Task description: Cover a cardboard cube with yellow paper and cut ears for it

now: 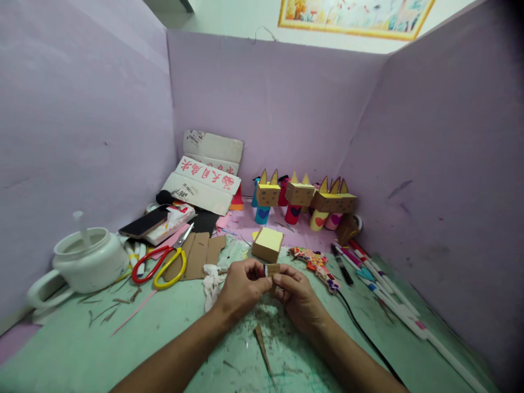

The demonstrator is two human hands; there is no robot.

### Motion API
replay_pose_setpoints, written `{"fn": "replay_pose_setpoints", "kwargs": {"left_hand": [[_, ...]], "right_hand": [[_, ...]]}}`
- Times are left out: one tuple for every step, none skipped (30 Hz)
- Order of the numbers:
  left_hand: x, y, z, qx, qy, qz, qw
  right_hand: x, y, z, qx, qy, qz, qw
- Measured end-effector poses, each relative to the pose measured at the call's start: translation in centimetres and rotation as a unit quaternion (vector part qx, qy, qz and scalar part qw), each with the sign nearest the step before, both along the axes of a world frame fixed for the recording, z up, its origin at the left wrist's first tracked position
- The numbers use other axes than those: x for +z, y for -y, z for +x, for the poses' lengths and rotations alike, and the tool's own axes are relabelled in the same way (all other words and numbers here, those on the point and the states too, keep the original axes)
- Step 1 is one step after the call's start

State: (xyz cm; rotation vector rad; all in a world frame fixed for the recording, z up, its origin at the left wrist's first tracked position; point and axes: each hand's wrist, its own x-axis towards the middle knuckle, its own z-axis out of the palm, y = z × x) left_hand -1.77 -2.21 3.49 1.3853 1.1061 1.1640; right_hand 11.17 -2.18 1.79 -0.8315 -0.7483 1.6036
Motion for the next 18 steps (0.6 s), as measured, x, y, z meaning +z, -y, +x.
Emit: {"fn": "replay_pose_setpoints", "kwargs": {"left_hand": [[-0.1, 0.0, 0.1, 0.005, -0.001, 0.001, 1.0], [-0.1, 0.1, 0.1, 0.009, -0.001, 0.0, 1.0], [-0.2, 0.1, 0.1, 0.011, 0.0, -0.002, 1.0], [-0.2, 0.1, 0.0, 0.011, 0.0, -0.005, 1.0], [-0.2, 0.1, 0.0, 0.011, -0.001, -0.008, 1.0], [-0.2, 0.0, -0.1, 0.01, -0.003, -0.01, 1.0], [-0.1, 0.0, -0.2, 0.008, -0.005, -0.012, 1.0], [-0.1, 0.0, -0.2, 0.007, -0.006, -0.012, 1.0], [0.0, -0.1, -0.3, 0.004, -0.006, -0.011, 1.0], [0.0, -0.1, -0.3, 0.001, -0.006, -0.01, 1.0], [0.1, -0.1, -0.4, -0.004, -0.004, -0.01, 1.0], [0.1, -0.1, -0.4, -0.009, -0.001, -0.009, 1.0], [0.2, -0.1, -0.5, -0.015, 0.002, -0.01, 1.0], [0.2, -0.1, -0.5, -0.023, 0.007, -0.011, 1.0], [0.2, -0.1, -0.6, -0.031, 0.013, -0.013, 0.999], [0.1, -0.2, -0.6, -0.043, 0.02, -0.016, 0.999], [0.1, -0.3, -0.7, -0.058, 0.027, -0.02, 0.998], [0.0, -0.4, -0.7, -0.075, 0.034, -0.025, 0.996]], "right_hand": [[0.0, 0.0, -0.1, 0.003, 0.002, -0.002, 1.0], [0.0, 0.1, -0.1, 0.007, 0.005, -0.001, 1.0], [-0.1, 0.1, -0.1, 0.011, 0.01, 0.002, 1.0], [-0.2, 0.0, -0.1, 0.014, 0.019, 0.007, 1.0], [-0.3, 0.0, 0.0, 0.014, 0.033, 0.016, 0.999], [-0.5, 0.0, 0.1, 0.012, 0.05, 0.028, 0.998], [-0.6, -0.1, 0.2, 0.008, 0.068, 0.042, 0.997], [-0.7, -0.2, 0.3, 0.004, 0.084, 0.056, 0.995], [-0.8, -0.2, 0.5, 0.002, 0.1, 0.067, 0.993], [-0.9, -0.3, 0.7, 0.001, 0.113, 0.076, 0.991], [-0.9, -0.4, 0.8, 0.002, 0.126, 0.082, 0.989], [-0.9, -0.4, 0.9, 0.002, 0.137, 0.087, 0.987], [-0.8, -0.4, 1.0, 0.003, 0.148, 0.093, 0.985], [-0.8, -0.4, 1.0, 0.002, 0.157, 0.099, 0.983], [-0.7, -0.4, 1.0, 0.0, 0.165, 0.106, 0.981], [-0.5, -0.4, 1.0, -0.004, 0.175, 0.114, 0.978], [-0.4, -0.3, 0.9, -0.01, 0.19, 0.124, 0.974], [-0.2, -0.1, 0.8, -0.023, 0.212, 0.14, 0.967]]}}
